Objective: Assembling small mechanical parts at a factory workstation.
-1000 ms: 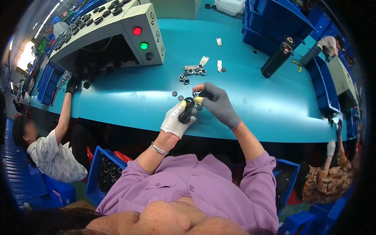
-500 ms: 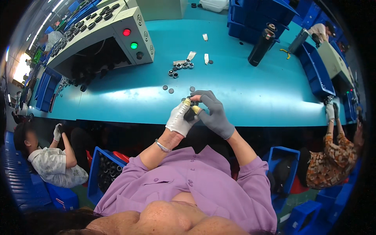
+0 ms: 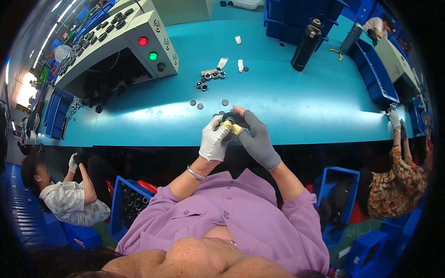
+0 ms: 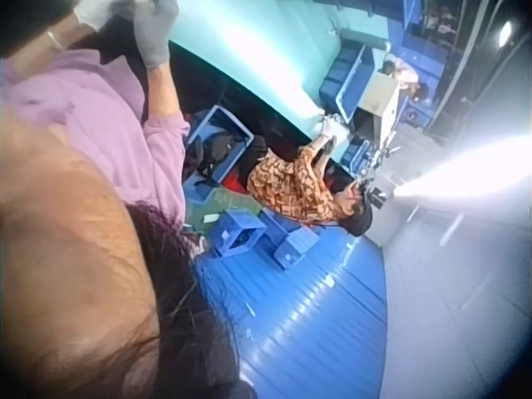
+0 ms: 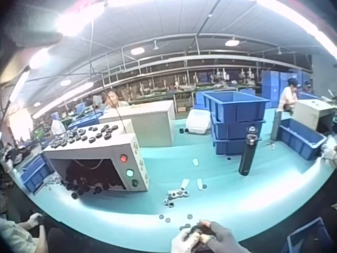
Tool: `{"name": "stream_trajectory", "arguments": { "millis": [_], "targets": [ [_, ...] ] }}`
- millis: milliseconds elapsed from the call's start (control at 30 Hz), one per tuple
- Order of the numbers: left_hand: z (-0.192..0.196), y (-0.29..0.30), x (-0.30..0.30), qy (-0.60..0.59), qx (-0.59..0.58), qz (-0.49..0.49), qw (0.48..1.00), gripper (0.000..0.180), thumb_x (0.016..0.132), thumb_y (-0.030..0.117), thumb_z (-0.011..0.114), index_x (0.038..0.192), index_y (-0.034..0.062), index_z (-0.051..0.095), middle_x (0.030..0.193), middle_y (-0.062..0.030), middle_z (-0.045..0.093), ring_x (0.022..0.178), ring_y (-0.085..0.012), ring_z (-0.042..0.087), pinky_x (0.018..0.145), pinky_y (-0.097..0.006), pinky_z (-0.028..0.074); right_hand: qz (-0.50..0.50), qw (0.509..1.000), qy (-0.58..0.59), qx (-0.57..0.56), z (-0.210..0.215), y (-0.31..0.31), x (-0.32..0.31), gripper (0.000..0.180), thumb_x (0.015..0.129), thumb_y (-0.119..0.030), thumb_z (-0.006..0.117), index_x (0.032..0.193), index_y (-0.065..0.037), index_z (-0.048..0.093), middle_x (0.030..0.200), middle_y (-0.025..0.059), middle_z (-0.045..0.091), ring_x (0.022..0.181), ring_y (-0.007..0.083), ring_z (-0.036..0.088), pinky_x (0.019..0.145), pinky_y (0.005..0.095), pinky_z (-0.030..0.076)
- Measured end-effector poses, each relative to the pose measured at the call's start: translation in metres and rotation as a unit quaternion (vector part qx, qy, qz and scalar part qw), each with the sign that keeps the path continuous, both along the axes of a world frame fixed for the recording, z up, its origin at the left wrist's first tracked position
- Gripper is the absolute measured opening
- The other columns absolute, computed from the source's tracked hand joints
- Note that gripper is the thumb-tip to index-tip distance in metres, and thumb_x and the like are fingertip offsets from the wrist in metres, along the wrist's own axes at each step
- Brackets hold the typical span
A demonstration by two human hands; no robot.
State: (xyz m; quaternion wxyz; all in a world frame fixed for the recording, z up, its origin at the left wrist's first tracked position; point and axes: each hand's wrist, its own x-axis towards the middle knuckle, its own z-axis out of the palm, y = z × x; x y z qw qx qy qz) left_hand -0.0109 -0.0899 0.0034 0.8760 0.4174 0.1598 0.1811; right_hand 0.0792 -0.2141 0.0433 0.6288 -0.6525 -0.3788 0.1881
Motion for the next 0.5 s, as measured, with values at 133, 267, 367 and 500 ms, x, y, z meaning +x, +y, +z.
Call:
{"name": "stream_trajectory", "arguments": {
  "millis": [133, 267, 367, 500],
  "targets": [
    [0.006, -0.009, -0.002, -0.026, 0.069, 0.029, 0.997, 0.033, 0.096, 0.009, 0.068, 0.126, -0.0014, 0.059, 0.113, -0.0059, 0.064, 0.098, -0.0129, 0.064, 0.083, -0.028, 0.055, -0.022, 0.992, 0.124, 0.004, 0.008, -0.004, -0.010, 0.045, 0.086, 0.006, 0.051, 0.130, 0.005, 0.059, 0.115, 0.0135, 0.065, 0.108, 0.0181, 0.065, 0.092, 0.0311, 0.053],
    [0.010, -0.018, 0.002, -0.006, 0.145, 0.061, 0.988, 0.036, 0.093, 0.003, 0.068, 0.128, -0.0032, 0.059, 0.114, -0.0091, 0.067, 0.097, -0.0137, 0.067, 0.079, -0.027, 0.059, -0.076, 0.996, 0.029, 0.025, -0.008, -0.005, -0.013, 0.047, 0.084, 0.007, 0.051, 0.130, 0.005, 0.059, 0.115, 0.0140, 0.066, 0.107, 0.0190, 0.066, 0.094, 0.0309, 0.052],
    [0.020, -0.030, -0.001, -0.006, 0.221, 0.083, 0.972, 0.038, 0.091, -0.002, 0.071, 0.127, -0.0036, 0.059, 0.115, -0.0089, 0.067, 0.101, -0.0150, 0.067, 0.086, -0.028, 0.057, -0.104, 0.993, -0.041, 0.029, -0.004, -0.009, -0.015, 0.047, 0.083, 0.009, 0.050, 0.128, 0.005, 0.061, 0.114, 0.0143, 0.067, 0.108, 0.0205, 0.067, 0.094, 0.0317, 0.052],
    [0.009, -0.031, 0.002, -0.029, 0.188, 0.087, 0.978, 0.035, 0.092, 0.000, 0.069, 0.126, -0.0033, 0.060, 0.113, -0.0076, 0.067, 0.099, -0.0143, 0.066, 0.086, -0.028, 0.056, -0.121, 0.988, -0.081, 0.053, 0.003, -0.008, -0.020, 0.046, 0.080, 0.012, 0.056, 0.126, 0.004, 0.063, 0.118, 0.0148, 0.065, 0.108, 0.0243, 0.066, 0.094, 0.0332, 0.052]
  ]
}}
